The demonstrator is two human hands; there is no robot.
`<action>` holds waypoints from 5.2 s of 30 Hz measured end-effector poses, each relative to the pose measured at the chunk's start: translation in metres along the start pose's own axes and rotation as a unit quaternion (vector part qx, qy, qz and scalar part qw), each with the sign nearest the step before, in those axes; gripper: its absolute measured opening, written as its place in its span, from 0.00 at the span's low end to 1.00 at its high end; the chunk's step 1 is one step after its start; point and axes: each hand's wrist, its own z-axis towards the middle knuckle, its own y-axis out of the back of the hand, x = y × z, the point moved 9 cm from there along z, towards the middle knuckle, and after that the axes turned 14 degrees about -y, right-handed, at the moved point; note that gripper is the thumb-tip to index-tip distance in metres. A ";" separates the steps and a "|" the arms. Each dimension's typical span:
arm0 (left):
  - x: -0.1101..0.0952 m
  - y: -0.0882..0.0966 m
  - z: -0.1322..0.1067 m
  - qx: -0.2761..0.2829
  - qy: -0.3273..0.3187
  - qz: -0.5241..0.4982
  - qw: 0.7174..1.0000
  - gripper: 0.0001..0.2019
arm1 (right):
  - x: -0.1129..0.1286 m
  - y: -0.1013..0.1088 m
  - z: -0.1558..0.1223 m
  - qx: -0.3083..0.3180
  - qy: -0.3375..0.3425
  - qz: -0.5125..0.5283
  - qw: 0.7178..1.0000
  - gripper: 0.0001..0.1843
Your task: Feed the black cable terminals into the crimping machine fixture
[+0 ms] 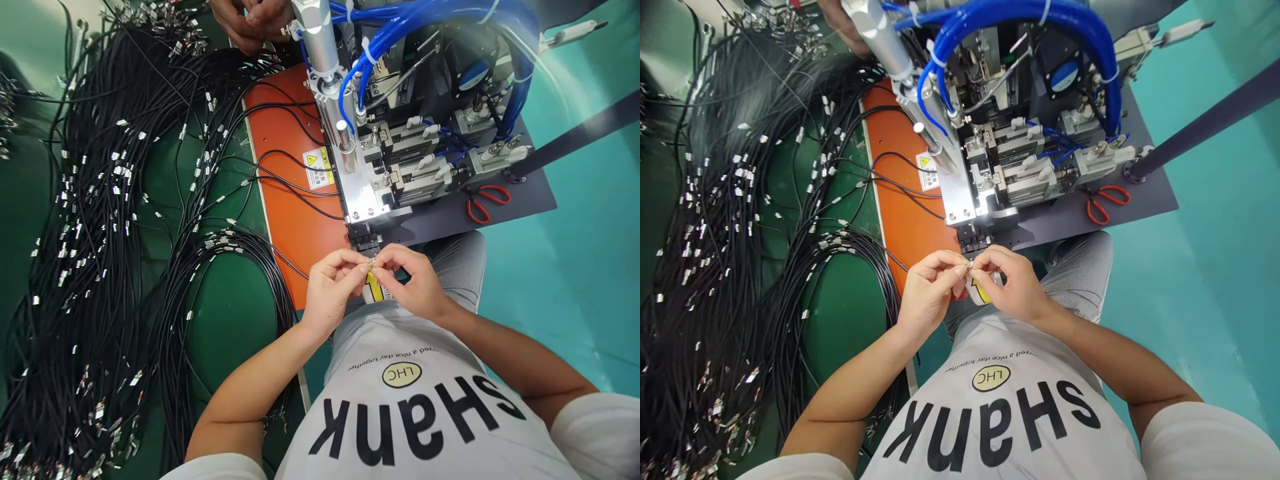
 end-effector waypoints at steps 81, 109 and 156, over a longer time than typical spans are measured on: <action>-0.010 -0.007 0.039 0.201 -0.298 0.547 0.756 0.17 | -0.097 0.013 0.042 -0.081 -0.258 0.239 0.933 0.10; -0.028 -0.017 0.030 0.204 -0.329 0.620 0.683 0.15 | -0.084 0.007 0.040 -0.048 -0.252 0.144 0.956 0.14; -0.042 0.008 0.005 0.156 -0.338 0.659 0.654 0.06 | -0.102 -0.020 0.028 -0.039 -0.340 0.243 0.908 0.17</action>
